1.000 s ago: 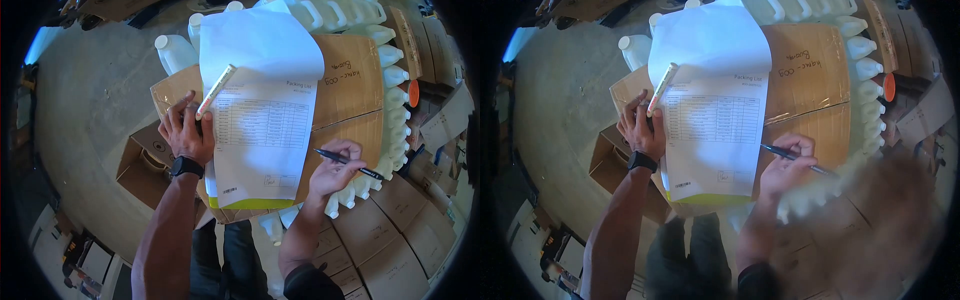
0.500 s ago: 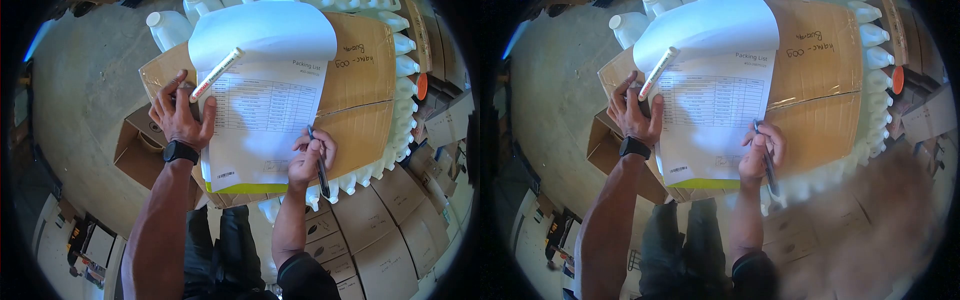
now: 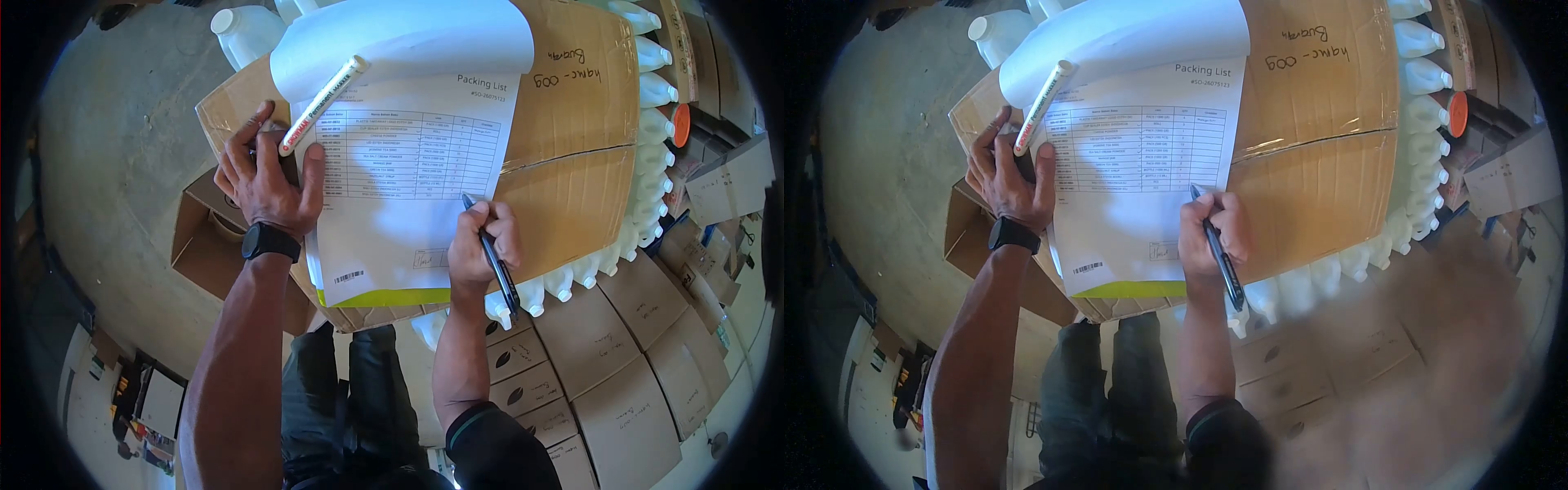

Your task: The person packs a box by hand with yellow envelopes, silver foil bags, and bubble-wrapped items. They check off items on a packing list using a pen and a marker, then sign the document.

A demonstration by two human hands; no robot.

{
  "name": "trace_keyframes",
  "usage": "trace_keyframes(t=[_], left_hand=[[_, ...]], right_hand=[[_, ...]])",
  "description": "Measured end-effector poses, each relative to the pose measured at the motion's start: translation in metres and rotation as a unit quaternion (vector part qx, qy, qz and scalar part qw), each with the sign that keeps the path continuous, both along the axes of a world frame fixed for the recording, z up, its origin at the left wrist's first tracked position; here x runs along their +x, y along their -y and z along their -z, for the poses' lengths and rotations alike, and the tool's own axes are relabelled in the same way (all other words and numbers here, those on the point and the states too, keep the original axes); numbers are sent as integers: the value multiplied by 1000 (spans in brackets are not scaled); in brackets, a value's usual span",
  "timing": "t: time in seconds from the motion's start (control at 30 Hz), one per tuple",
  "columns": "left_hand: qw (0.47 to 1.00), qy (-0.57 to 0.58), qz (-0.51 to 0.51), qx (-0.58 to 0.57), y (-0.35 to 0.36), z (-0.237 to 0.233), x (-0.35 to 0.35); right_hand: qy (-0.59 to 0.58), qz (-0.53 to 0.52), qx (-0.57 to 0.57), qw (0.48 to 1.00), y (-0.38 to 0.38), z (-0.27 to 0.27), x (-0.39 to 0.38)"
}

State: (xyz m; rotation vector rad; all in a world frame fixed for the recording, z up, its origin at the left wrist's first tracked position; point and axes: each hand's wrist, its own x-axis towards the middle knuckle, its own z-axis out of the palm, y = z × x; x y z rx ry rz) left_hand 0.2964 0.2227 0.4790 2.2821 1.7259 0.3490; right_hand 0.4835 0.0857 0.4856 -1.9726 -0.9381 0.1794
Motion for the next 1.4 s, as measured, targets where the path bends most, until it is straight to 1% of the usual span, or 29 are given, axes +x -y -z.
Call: trace_keyframes(t=[0.03,0.17,0.23,0.27,0.33,0.37,0.4,0.47,0.5,0.53,0.6,0.67,0.73,0.77,0.8,0.87,0.9,0.93,1.0,1.03,1.2,1.27,1.3,1.37,1.4], left_hand=[[1000,0,0,1,0,0,0],[1000,-2,5,4,0,2,-2],[1000,3,9,9,0,4,-3],[1000,3,13,19,-1,4,-3],[1000,0,15,20,0,4,-2],[1000,0,12,16,0,3,-1],[1000,0,9,12,-1,2,-2],[1000,0,13,17,-2,3,-3],[1000,3,15,20,-1,3,-2],[1000,4,17,20,-1,5,-2],[999,4,19,40,-1,8,-3],[999,2,18,34,-1,5,-2],[999,3,18,30,-2,3,0],[999,6,21,35,-1,5,-1],[999,7,23,40,-2,5,-2],[999,5,22,38,-1,3,0],[999,4,19,32,-1,2,0],[999,1,19,37,-1,1,0],[1000,6,14,23,0,1,0],[1000,6,9,20,0,2,0],[1000,-12,16,15,0,-2,1],[999,-15,19,21,1,-2,1],[999,-15,22,22,0,0,0],[1000,13,7,16,0,2,-1],[1000,15,8,15,0,2,0]], right_hand=[[25,-24,10,999,-3,0,0],[34,-19,-12,999,-5,1,1],[2,79,53,995,-2,8,-1],[4,78,51,996,0,7,-1],[-111,178,125,970,0,4,-3],[-73,143,100,982,3,6,-4],[-76,145,101,981,4,6,-4],[-32,32,76,996,5,5,-1],[-28,25,51,998,2,1,-2],[-27,27,50,998,2,1,-2],[22,9,5,1000,2,1,0],[44,32,-11,998,0,4,-1],[-39,159,115,980,2,10,-1],[-63,216,125,966,7,15,1],[-64,219,129,965,6,13,1],[-162,213,203,942,4,9,-2],[-179,192,214,941,6,8,-1],[-183,191,218,939,5,7,-2],[-219,226,202,928,2,3,-3],[-234,214,199,927,4,3,-3],[-212,201,196,936,2,5,-4],[-189,176,170,951,4,7,-2],[-189,178,171,950,6,8,-2],[-180,135,147,963,11,9,1],[-178,136,147,963,10,7,0]])
